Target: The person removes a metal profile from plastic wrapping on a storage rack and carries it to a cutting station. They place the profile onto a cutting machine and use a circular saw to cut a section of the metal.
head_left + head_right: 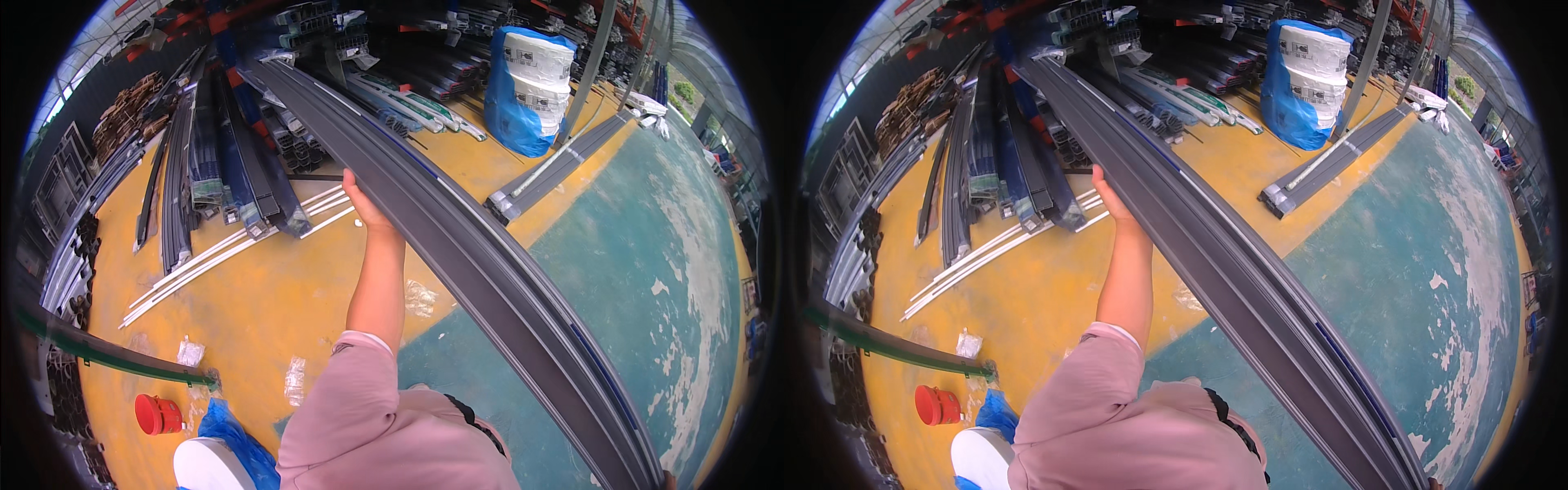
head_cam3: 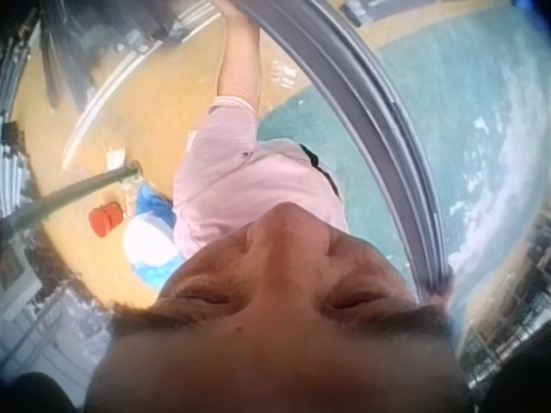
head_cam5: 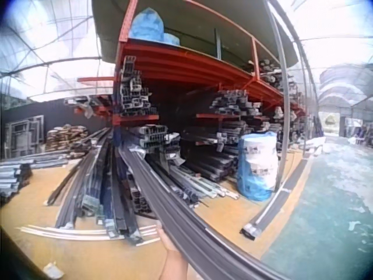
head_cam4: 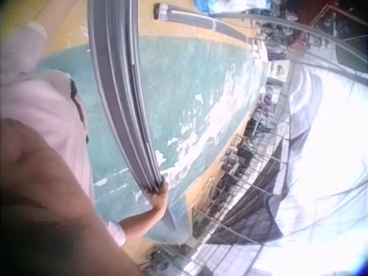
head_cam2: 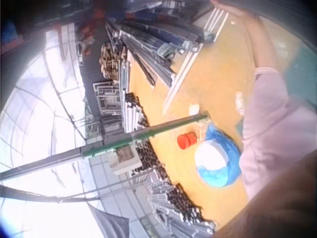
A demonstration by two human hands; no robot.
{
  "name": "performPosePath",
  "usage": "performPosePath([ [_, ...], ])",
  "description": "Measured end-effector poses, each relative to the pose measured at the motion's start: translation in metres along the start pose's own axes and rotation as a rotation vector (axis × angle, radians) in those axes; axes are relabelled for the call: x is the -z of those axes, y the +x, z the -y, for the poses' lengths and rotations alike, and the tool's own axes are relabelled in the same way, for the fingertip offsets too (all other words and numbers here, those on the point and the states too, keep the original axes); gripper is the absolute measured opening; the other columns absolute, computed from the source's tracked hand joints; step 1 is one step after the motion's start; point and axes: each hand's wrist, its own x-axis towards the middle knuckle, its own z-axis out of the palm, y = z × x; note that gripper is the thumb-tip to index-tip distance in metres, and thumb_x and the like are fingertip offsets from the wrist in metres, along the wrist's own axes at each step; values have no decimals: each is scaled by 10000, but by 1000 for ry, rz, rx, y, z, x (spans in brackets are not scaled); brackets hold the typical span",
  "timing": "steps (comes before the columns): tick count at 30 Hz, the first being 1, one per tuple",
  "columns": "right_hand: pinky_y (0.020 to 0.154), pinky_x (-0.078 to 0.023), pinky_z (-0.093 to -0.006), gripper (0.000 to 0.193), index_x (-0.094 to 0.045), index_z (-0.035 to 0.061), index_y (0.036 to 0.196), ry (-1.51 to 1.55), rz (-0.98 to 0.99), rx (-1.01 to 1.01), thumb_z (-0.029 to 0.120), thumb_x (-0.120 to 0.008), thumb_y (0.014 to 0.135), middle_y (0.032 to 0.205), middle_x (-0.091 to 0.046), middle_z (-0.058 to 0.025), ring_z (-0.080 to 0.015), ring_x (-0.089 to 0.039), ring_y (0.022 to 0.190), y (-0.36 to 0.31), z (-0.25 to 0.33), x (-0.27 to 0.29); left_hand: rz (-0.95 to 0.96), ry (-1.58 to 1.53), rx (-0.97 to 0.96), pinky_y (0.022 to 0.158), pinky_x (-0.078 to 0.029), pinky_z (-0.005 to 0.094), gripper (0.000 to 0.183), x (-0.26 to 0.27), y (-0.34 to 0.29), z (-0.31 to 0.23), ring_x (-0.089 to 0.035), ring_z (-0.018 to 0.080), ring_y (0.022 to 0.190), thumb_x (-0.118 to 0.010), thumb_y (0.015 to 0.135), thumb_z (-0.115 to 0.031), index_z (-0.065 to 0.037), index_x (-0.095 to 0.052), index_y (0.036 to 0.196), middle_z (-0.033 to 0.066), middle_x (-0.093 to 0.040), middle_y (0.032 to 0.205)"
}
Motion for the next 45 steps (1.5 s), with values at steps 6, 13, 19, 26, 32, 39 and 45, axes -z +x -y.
performPosePath([
  [6,908,-443,-456,765,-487,52,1405,-344,-47,150,372,-744,760,1135,-633,-146,-356,-567,1117,-115,95,-22,39,-62,287,1012,-462,476,635,-53,-160,119,-578,321,1182,-427,953,-531,-50,-544,1351,130,-587,1344],
  [13,1024,-347,-455,937,-459,26,1419,-727,-170,938,568,-765,719,1189,-618,-154,-373,-539,1162,-117,261,-122,328,247,532,1015,-462,428,534,-115,-326,226,-554,304,1236,-411,976,-416,-44,-574,1322,102,-543,1406],
  [19,951,-373,-491,812,-522,87,1294,-648,-521,1237,613,-698,701,1151,-646,-165,-354,-557,1137,-99,256,-157,865,151,1266,1017,-461,424,511,-159,-519,311,-555,302,1237,-414,974,-383,-41,-580,1316,103,-545,1407],
  [26,819,-436,-457,412,-637,71,1050,-732,-1067,1393,389,-646,789,1016,-641,-134,-312,-587,1015,-149,140,-75,1372,140,1479,1020,-460,419,485,-231,-649,418,-557,300,1239,-417,973,-345,-38,-586,1309,103,-547,1408],
  [32,708,-423,-397,193,-654,94,824,-833,-1183,1256,283,-624,798,991,-605,-94,-246,-569,874,-191,7,-3,1662,105,1472,1022,-459,415,464,-303,-782,509,-558,298,1241,-420,972,-311,-35,-592,1303,104,-548,1409],
  [39,675,-392,-339,97,-587,228,992,-947,-1771,1149,271,-506,961,1060,-552,9,-152,-505,794,-126,-161,78,1902,53,1448,1024,-458,410,441,-345,-934,625,-560,296,1243,-423,971,-273,-32,-598,1295,104,-550,1411],
  [45,816,-461,-395,425,-434,308,1446,-1066,-1844,1068,199,-454,1035,1180,-585,-35,-203,-590,925,-45,-296,192,2120,33,1452,1027,-457,405,422,-355,-1046,719,-561,294,1244,-426,970,-240,-29,-604,1289,105,-552,1412],
])
